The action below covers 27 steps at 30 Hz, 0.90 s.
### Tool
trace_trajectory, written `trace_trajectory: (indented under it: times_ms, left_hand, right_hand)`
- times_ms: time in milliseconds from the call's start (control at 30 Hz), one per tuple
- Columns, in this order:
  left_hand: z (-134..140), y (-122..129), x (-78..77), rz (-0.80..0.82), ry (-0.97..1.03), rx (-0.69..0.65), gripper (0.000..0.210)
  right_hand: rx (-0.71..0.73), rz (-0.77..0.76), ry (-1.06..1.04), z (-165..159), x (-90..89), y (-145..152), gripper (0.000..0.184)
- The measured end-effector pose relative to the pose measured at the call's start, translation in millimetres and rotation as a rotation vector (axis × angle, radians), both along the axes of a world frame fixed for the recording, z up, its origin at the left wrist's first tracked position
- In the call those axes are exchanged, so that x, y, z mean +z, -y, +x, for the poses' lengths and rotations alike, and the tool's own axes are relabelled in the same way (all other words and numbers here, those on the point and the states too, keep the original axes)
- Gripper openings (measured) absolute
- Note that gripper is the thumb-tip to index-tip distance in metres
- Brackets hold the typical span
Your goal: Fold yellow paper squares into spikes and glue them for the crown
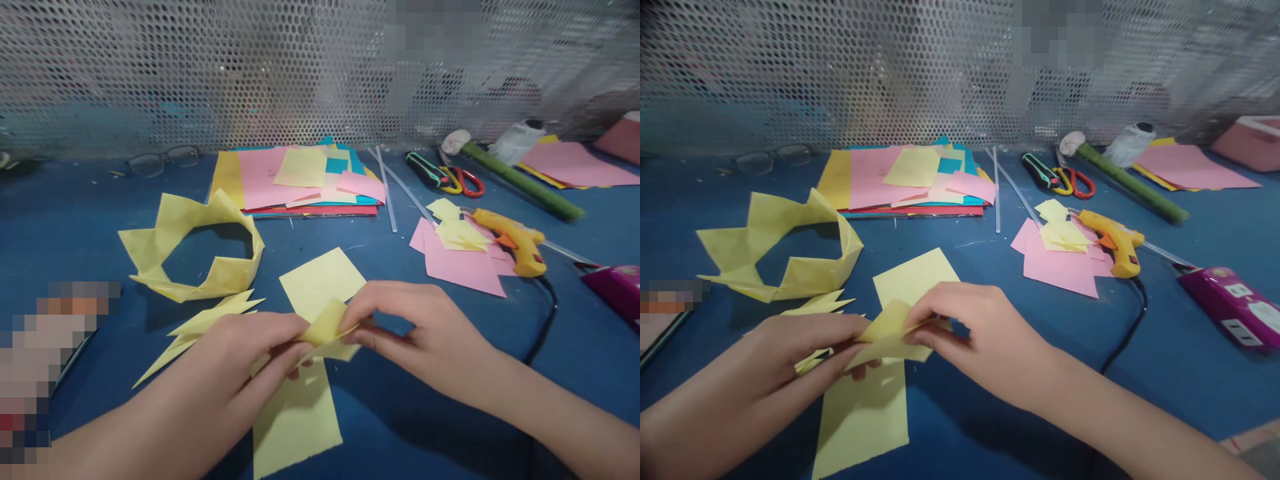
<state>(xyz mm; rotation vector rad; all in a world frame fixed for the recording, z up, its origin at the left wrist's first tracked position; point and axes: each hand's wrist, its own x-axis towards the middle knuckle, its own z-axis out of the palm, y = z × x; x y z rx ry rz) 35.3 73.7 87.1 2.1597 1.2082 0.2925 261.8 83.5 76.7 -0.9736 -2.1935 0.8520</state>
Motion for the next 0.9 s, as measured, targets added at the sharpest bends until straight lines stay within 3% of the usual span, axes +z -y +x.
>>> trace_trajectory:
  times_ms: [100, 267, 433, 667, 767, 900]
  left_hand:
    - [-5.7, -0.6, -5.7, 0.091, -0.041, 0.065, 0.023]
    - [-17.0, -1.4, -16.2, 0.238, -0.242, 0.019, 0.046]
    - [-15.9, -0.7, -18.0, 0.182, -0.267, -0.044, 0.055]
    - [-12.8, -4.0, -24.8, 0.153, -0.216, -0.063, 0.046]
    - [-13.7, -5.5, -24.2, 0.152, -0.179, -0.078, 0.042]
    - [-15.3, -3.0, -19.2, 0.166, -0.146, -0.064, 0.038]
  right_hand:
    - [-0.153, -0.004, 0.061, 4.2, 0.3, -0.1, 0.018]
    - [-0.270, 0.148, 0.428, 15.5, 0.0, -7.6, 0.043]
    - [-0.368, 0.255, 0.800, 21.5, -4.1, -16.1, 0.026]
    - [-0.458, 0.286, 0.981, 25.5, -7.8, -16.5, 0.031]
    - [-0.486, 0.298, 1.013, 27.0, -8.8, -15.1, 0.044]
    - [-0.563, 0.408, 0.932, 25.1, -9.9, -14.0, 0.055]
